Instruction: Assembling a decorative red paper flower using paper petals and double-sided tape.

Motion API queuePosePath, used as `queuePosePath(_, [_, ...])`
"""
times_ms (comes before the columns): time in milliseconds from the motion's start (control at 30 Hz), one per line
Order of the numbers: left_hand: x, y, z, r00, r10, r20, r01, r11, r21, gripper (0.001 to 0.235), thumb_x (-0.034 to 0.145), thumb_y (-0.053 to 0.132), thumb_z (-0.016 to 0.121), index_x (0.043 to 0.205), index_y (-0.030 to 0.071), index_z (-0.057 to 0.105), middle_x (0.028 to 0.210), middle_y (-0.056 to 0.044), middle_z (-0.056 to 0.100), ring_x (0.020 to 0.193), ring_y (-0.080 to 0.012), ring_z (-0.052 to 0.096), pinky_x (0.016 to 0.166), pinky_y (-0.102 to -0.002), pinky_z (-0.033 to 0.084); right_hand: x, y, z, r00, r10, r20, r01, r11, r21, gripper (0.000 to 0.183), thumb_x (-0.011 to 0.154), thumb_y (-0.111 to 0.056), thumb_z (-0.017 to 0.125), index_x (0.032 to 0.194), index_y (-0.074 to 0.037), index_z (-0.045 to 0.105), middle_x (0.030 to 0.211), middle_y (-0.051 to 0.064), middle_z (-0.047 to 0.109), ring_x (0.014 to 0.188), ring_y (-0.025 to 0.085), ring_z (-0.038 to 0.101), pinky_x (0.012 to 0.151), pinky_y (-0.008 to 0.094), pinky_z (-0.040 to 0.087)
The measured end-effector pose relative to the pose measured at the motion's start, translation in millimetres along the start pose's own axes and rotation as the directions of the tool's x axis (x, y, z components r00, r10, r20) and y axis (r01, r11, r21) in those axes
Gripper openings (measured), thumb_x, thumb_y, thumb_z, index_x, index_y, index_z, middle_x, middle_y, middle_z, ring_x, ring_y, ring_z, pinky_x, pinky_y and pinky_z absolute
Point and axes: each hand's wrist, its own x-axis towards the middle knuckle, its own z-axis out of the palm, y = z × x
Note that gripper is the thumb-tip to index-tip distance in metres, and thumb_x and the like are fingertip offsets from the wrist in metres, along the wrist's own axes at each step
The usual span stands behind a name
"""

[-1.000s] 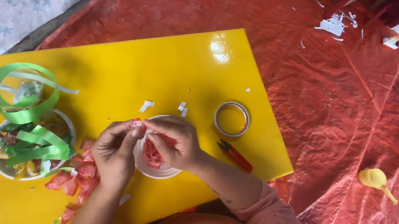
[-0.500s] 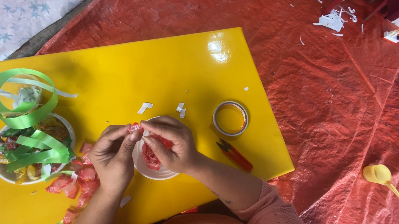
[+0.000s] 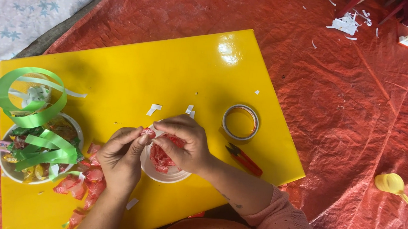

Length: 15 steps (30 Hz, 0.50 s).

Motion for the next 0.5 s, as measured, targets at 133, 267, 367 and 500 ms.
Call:
queuePosePath(133, [-1,1,4,0.999,0.016,0.034,-0.017,1.000,0.015,0.024,0.092,-0.006,0.071,0.115,0.002,0.071,0.109,-0.014,0.073,0.094,-0.0176,0.072,0.092,-0.026,0.061,4,-7,1,1.000,0.026,-0.003,-0.026,1.000,-0.018,0.026,0.087,-0.008,0.083,0.111,-0.008,0.072,0.109,0.005,0.076,0.095,0.014,0.069,0.084,0.027,0.060])
queuePosePath(267, [0,4,5,0.998,0.035,0.058,-0.040,0.995,0.090,0.021,0.094,-0.004,0.069,0.115,0.001,0.071,0.109,-0.013,0.073,0.092,-0.0152,0.069,0.089,-0.024,0.059,1,2,0,0.999,0.044,-0.009,-0.043,0.998,0.051,0.024,0.089,-0.005,0.082,0.110,-0.008,0.072,0.108,0.004,0.074,0.093,0.012,0.068,0.080,0.023,0.061])
queuePosePath(367, [1,7,6,0.998,0.030,0.060,-0.037,0.993,0.112,0.017,0.094,-0.002,0.069,0.111,0.001,0.071,0.109,-0.013,0.071,0.093,-0.0160,0.068,0.089,-0.025,0.059,-2,6,0,0.998,0.064,-0.006,-0.063,0.995,0.073,0.025,0.089,-0.004,0.081,0.112,-0.008,0.073,0.104,0.005,0.074,0.086,0.011,0.068,0.074,0.021,0.060])
queuePosePath(500, [2,8,4,0.998,-0.004,0.056,-0.004,0.992,0.128,0.014,0.091,-0.003,0.073,0.104,0.001,0.072,0.107,-0.011,0.067,0.093,-0.0159,0.065,0.087,-0.025,0.056,-4,10,-1,0.998,0.065,0.004,-0.065,0.990,0.124,0.022,0.088,-0.003,0.082,0.108,-0.007,0.073,0.102,0.007,0.076,0.075,0.009,0.068,0.066,0.018,0.058])
